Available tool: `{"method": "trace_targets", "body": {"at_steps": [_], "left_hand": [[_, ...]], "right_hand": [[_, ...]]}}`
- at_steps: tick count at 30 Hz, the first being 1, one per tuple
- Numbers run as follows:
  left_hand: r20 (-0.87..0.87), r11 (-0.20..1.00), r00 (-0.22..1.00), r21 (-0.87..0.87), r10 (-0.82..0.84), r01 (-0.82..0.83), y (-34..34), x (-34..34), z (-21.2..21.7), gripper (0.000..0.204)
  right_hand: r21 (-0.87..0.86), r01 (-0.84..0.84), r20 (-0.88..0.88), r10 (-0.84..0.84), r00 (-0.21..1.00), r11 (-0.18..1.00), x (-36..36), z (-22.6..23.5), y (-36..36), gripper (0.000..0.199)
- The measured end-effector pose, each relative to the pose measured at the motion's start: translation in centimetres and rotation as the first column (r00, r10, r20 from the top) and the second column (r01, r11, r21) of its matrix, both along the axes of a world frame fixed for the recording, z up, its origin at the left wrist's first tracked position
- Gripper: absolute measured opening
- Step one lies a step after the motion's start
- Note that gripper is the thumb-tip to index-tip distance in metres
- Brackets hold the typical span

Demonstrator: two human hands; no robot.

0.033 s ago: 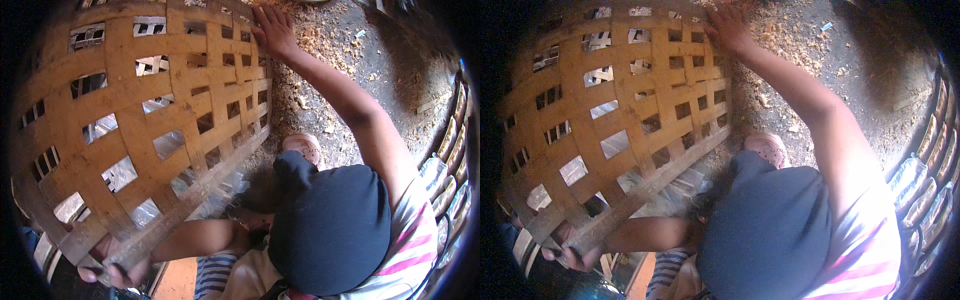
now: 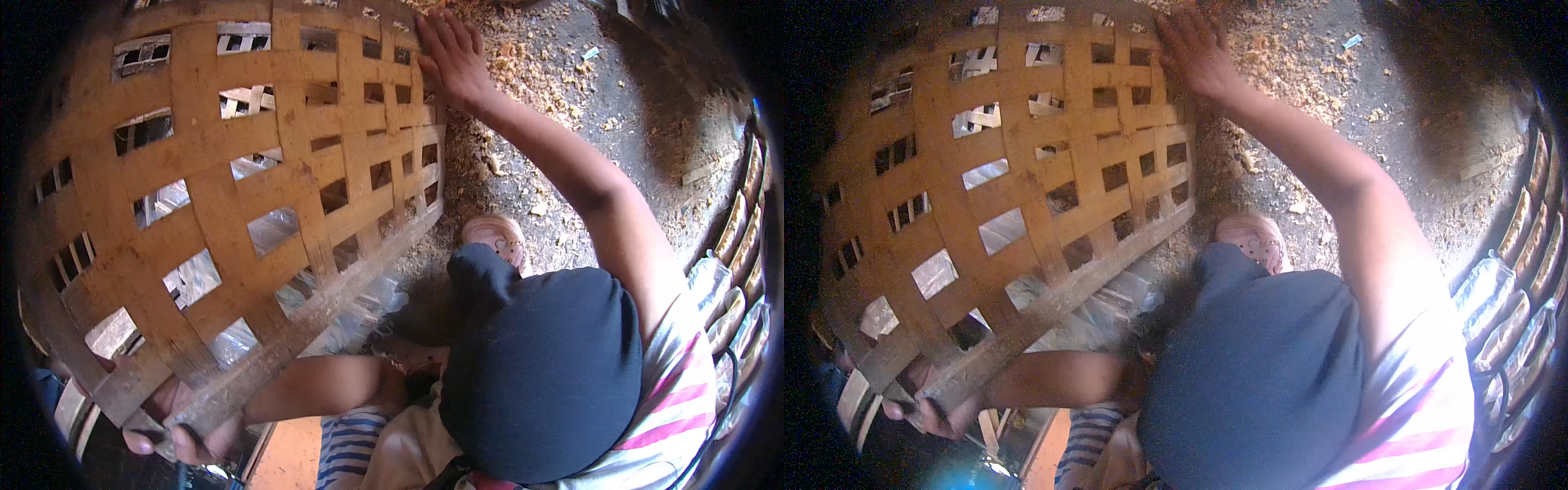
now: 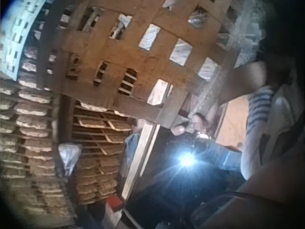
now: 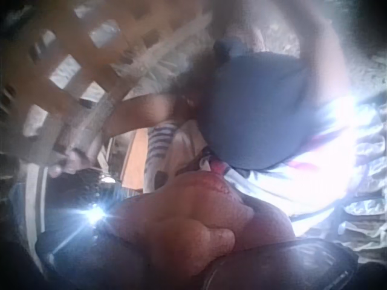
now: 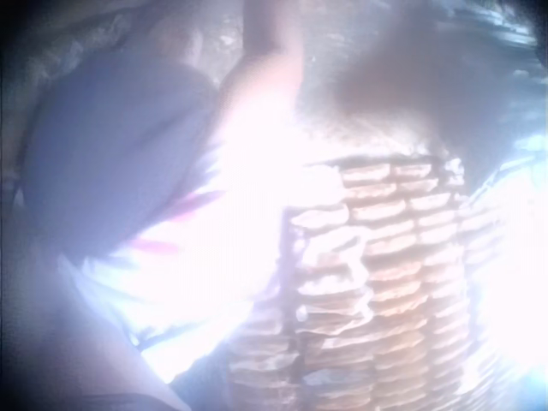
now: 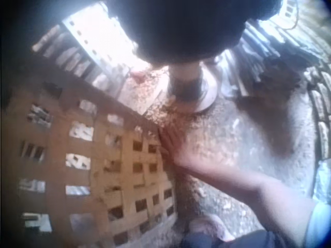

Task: The person assembles a wooden lattice by hand, aligning and fitting slats together. They handle a plastic sheet and place it over the lattice, then continue adjusting the wooden pieces.

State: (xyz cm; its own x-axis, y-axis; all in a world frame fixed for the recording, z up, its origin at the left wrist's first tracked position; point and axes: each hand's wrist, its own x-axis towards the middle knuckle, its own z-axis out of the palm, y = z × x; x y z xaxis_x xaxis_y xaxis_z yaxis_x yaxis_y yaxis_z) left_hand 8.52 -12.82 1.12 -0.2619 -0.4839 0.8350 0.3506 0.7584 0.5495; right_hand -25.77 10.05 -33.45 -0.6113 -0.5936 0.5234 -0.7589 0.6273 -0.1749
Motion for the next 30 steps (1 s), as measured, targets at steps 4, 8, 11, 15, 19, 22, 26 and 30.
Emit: {"method": "trace_targets", "body": {"at_steps": [4, 8, 11, 15, 19, 22, 26, 30], "left_hand": [[-0.02, 0.998, 0.999, 0.044, -0.047, 0.048, -1.4, 0.3, 0.5, 0.042], [-0.048, 0.994, 0.996, 0.066, -0.079, 0.082, -2.0, 1.1, 0.8, 0.042], [-0.064, 0.99, 0.992, 0.088, -0.105, 0.11, -2.3, 1.5, 1.0, 0.042], [-0.069, 0.984, 0.989, 0.114, -0.133, 0.14, -2.1, 1.1, 1.6, 0.042], [-0.066, 0.979, 0.987, 0.134, -0.147, 0.154, -0.7, 0.5, 1.6, 0.041], [-0.085, 0.967, 0.979, 0.16, -0.187, 0.199, 0.8, -1.1, 1.3, 0.04], [-0.074, 0.952, 0.971, 0.194, -0.227, 0.237, 4.1, -2.6, 1.2, 0.039], [-0.049, 0.915, 0.95, 0.259, -0.308, 0.31, 6.2, -5.1, 0.9, 0.038]], "right_hand": [[0.405, -0.333, 0.426, 0.147, 0.893, 0.852, 9.9, -0.8, 6.1, 0.067], [0.188, -0.576, 0.561, 0.394, 0.727, 0.795, 15.9, 1.2, 10.6, 0.061], [-0.121, -0.49, 0.658, 0.439, 0.611, 0.863, 16.4, 4.6, 9.4, 0.033], [-0.342, -0.277, 0.665, 0.439, 0.604, 0.898, 17.4, 5.6, 7.5, 0.021], [-0.3, -0.387, 0.74, 0.469, 0.482, 0.872, 17.3, 5.5, 7.1, 0.022], [-0.108, -0.514, 0.826, 0.365, 0.43, 0.851, 16.8, 6.4, 7.0, 0.024], [-0.189, -0.56, 0.809, 0.452, 0.377, 0.807, 16.1, 5.7, 6.3, 0.019], [-0.359, -0.361, 0.857, 0.457, 0.238, 0.861, 16.5, 6.3, 6.6, 0.013]]}}
